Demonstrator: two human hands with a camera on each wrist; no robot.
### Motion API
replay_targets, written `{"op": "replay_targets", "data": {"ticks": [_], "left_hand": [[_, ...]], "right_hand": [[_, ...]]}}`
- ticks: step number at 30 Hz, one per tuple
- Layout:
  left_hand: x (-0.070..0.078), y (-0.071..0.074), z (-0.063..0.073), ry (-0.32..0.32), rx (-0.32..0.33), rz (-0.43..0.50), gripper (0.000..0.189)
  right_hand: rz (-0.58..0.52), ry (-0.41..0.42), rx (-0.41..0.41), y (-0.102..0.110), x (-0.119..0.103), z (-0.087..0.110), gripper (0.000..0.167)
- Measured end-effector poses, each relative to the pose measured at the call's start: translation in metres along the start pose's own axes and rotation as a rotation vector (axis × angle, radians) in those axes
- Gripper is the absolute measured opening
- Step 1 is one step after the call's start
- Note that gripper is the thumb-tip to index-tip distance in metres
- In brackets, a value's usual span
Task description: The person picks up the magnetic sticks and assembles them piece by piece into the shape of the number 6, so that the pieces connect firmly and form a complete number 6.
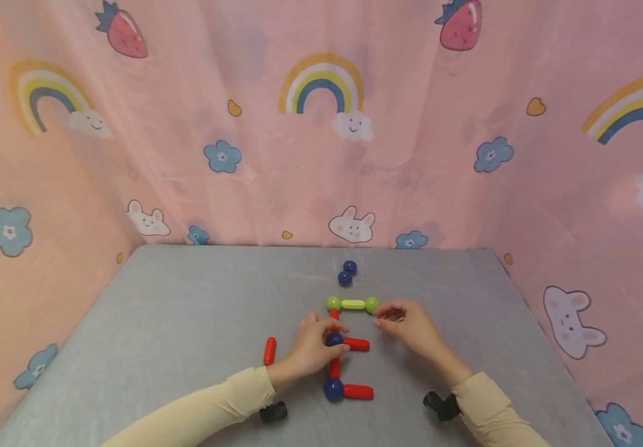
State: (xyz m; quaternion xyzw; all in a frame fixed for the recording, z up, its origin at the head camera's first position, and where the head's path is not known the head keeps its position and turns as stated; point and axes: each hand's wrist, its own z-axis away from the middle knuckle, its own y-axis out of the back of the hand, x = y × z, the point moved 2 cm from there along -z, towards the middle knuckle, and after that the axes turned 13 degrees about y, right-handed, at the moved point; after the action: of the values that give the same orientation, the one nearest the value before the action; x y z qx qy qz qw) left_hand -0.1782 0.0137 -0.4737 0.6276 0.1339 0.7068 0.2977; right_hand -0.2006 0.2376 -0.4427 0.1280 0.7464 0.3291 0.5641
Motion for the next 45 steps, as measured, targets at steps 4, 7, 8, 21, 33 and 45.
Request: {"op": "replay_targets", "data": {"ticks": [4, 7, 8, 21, 33, 45], "left_hand": [[-0.002, -0.003, -0.002, 0.042, 0.000, 0.017, 0.026], [-0.004, -0.005, -0.004, 0.065, 0.001, 0.013, 0.025], [-0.005, -0.005, -0.004, 0.069, 0.002, 0.012, 0.025], [-0.004, -0.012, -0.007, 0.068, 0.012, -0.044, 0.023], [-0.004, -0.012, -0.006, 0.095, 0.038, -0.032, 0.017], [-0.005, -0.014, -0.008, 0.106, 0.041, -0.016, 0.017]], "right_hand": [[0.036, 0.036, 0.022, 0.004, 0.000, -0.030, 0.026], [0.058, 0.052, 0.018, 0.005, 0.002, -0.053, 0.028], [0.061, 0.052, 0.013, 0.004, 0.003, -0.061, 0.030], [0.093, 0.051, -0.071, -0.012, 0.017, -0.116, 0.036], [0.161, 0.034, -0.107, -0.024, 0.019, -0.131, 0.037], [0.187, 0.070, -0.113, -0.029, 0.019, -0.129, 0.031]]}}
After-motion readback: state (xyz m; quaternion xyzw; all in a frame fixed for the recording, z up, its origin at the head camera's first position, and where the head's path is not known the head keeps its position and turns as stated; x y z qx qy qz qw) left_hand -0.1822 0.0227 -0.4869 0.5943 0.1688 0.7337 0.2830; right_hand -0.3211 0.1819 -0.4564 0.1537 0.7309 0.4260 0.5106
